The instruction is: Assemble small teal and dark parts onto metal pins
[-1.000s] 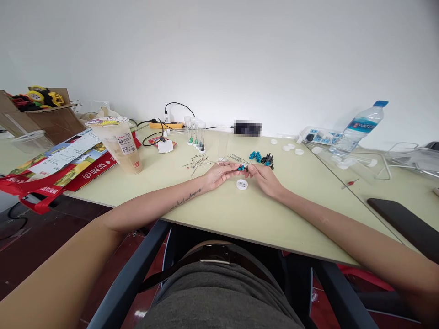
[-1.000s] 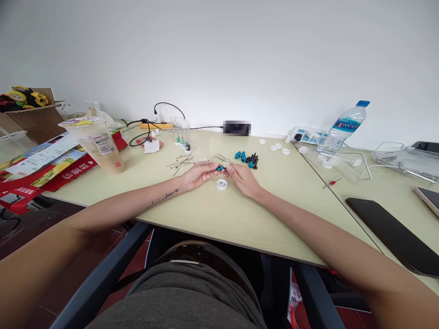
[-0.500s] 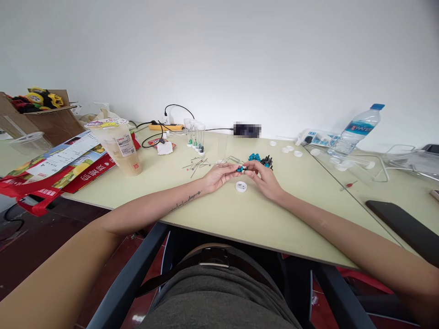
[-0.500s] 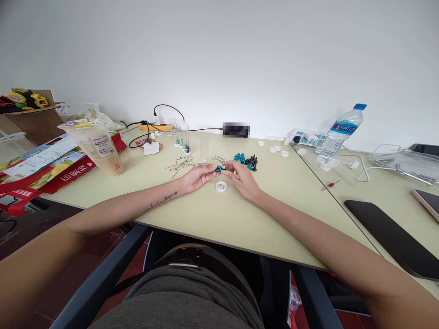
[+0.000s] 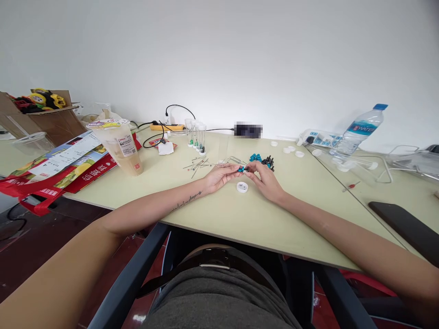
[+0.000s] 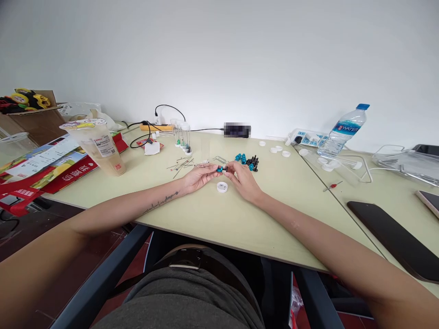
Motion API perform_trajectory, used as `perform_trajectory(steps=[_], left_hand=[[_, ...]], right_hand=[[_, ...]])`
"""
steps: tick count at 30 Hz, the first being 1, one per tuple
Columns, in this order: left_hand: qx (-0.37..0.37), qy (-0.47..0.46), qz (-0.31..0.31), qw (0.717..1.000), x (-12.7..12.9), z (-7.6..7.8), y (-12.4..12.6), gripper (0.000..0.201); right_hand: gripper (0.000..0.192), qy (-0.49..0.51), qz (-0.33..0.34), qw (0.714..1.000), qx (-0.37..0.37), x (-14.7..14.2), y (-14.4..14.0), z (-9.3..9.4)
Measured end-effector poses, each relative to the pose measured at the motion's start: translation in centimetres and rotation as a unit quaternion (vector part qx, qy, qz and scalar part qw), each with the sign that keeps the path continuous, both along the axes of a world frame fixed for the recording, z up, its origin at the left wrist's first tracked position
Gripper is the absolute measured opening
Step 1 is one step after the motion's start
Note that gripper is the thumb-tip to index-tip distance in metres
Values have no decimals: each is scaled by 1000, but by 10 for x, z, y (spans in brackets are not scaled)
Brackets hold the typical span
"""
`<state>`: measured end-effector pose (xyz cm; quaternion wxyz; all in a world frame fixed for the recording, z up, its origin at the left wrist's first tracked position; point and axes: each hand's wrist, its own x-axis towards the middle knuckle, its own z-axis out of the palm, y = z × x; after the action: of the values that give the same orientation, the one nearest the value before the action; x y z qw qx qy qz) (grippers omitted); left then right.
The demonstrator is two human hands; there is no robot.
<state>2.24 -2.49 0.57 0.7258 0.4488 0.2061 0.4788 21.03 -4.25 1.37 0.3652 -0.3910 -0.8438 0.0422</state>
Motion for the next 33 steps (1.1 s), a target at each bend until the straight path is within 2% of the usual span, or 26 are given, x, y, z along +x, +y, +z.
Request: perform_trajectory(steps=[9, 18, 20, 23, 26, 29, 33], left_hand=[[9, 11, -12, 1000, 0, 0, 0, 14], [4, 22, -4, 1000, 1, 1, -2, 14], [3, 19, 6, 1000, 1, 1, -2, 14], [4, 12, 16, 1000, 1, 1, -2, 12], [9, 19, 10, 1000, 1, 0, -1, 14], [10, 26, 5, 1000, 1, -1, 0, 15], [14, 17, 6, 1000, 0, -2, 1, 16]], right_hand=[[45, -3, 11, 999, -33, 2, 0, 3], [41, -10, 14, 999, -34, 1, 0, 3], [32, 11, 13, 999, -27, 1, 0, 2], [35, 45, 7, 999, -15, 0, -1, 2], [30, 33, 7, 999, -22, 1, 0, 3], [34, 12, 11, 999, -30, 2, 1, 2], [27, 35, 11, 999, -10, 1, 0, 1]])
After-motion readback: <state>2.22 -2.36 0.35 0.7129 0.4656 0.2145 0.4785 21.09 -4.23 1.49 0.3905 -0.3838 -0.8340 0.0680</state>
